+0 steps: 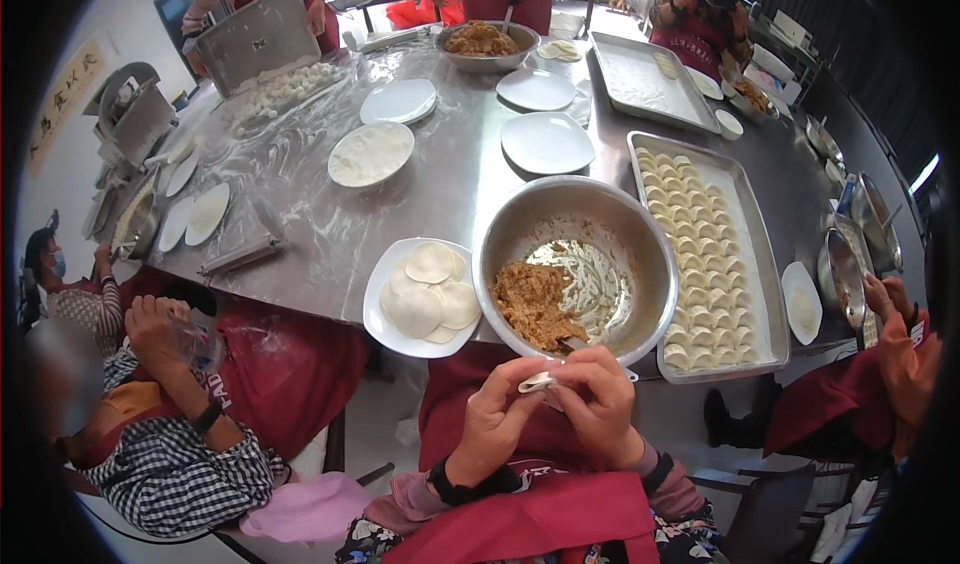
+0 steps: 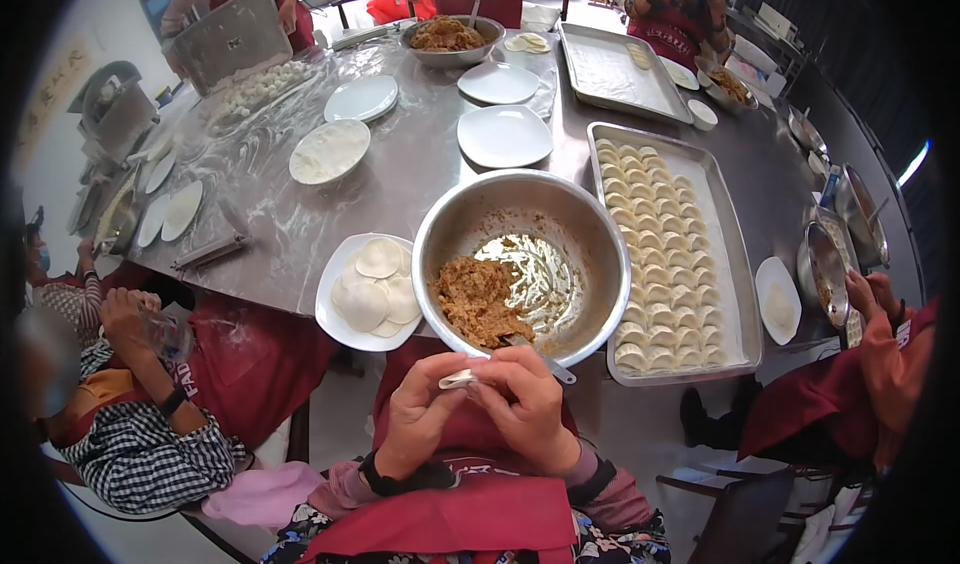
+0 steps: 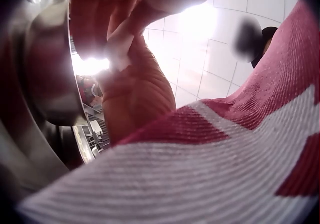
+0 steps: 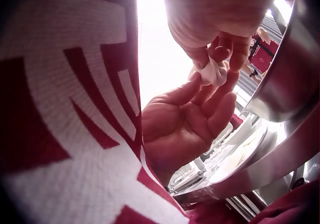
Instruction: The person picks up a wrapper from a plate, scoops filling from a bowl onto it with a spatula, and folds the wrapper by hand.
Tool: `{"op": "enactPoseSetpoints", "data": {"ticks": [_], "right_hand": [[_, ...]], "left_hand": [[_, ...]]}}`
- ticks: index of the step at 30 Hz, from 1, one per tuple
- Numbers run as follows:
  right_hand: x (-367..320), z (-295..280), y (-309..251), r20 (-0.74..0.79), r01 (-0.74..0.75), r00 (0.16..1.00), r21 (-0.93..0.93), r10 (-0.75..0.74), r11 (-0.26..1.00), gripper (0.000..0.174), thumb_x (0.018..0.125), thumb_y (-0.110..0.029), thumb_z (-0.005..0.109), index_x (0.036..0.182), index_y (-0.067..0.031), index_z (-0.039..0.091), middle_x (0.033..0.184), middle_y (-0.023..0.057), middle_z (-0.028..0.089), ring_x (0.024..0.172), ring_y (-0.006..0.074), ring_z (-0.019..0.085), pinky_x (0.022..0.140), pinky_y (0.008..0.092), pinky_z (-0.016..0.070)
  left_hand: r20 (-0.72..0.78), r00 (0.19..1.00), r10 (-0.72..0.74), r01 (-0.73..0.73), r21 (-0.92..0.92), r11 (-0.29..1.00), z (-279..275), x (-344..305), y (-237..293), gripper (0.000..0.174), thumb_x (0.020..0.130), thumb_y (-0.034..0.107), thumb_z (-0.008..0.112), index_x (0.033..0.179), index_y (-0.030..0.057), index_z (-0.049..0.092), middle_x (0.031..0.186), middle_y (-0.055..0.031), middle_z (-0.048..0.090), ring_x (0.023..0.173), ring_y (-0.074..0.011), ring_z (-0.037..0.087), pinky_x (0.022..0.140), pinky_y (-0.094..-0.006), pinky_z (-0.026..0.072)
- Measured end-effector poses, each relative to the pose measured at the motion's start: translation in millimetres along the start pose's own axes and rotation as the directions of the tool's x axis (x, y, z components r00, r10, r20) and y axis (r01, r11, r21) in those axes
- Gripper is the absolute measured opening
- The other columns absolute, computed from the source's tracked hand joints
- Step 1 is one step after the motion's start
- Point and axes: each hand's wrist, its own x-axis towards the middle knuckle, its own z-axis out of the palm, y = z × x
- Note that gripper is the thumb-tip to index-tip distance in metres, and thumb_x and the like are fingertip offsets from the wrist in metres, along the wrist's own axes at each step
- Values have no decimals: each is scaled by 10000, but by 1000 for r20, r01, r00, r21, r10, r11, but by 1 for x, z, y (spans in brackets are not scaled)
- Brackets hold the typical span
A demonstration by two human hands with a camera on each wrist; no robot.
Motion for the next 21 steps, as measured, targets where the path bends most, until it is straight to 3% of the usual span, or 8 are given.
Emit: {"op": "enactPoseSetpoints", "data": {"ticks": [1,4,8,10,17,20,21], "right_hand": [[-2,-1,1,8,36,999,11,-36,999,196,724,47,714,897,-10,642,894,85,579,665,134,568,557,238,453],[-4,1,3,-1,64,998,-13,-64,998,188,725,30,727,885,-12,639,892,81,579,664,134,567,557,240,451],[-1,1,-2,28,34,999,-20,-34,999,167,723,19,732,855,-15,635,872,87,582,661,149,574,552,250,451],[-2,3,0,33,17,999,-45,-15,999,151,724,23,724,835,-16,630,858,96,582,658,161,578,553,261,453],[0,5,2,-19,116,993,-89,-118,989,147,722,29,717,830,-19,630,854,98,581,625,165,577,529,263,455],[-2,4,0,-51,40,998,-36,-42,999,158,719,35,716,842,-22,634,861,93,580,620,154,577,520,257,456],[-4,5,-1,-48,-46,998,17,46,999,160,718,39,715,843,-21,634,867,91,580,625,149,579,522,255,456]], "left_hand": [[-38,999,-3,-1,-94,996,1,2,1,309,909,-30,510,1217,-13,513,1160,-143,606,1080,-192,578,926,-293,466],[-56,997,-46,38,-136,990,-1,2,-1,336,916,-23,502,1251,-8,485,1162,-159,603,1080,-222,584,918,-307,474],[-56,993,-105,97,-138,986,-5,2,-5,317,923,-8,502,1240,-8,503,1154,-137,607,1069,-186,582,905,-284,473],[-39,993,-107,109,39,993,-6,2,-4,285,927,-4,499,1210,-13,534,1130,-106,617,1036,-138,579,889,-257,467],[40,997,-65,63,47,997,-7,1,-5,290,915,-25,502,1195,11,571,1076,-73,643,998,-108,582,860,-239,463],[49,996,-73,72,19,997,-7,-2,-9,304,912,-29,503,1207,15,562,1074,-73,640,1004,-112,582,865,-242,463],[22,998,-60,60,-1,998,-5,-2,-9,312,911,-31,504,1216,14,555,1088,-79,636,1012,-116,581,870,-243,462]]}}
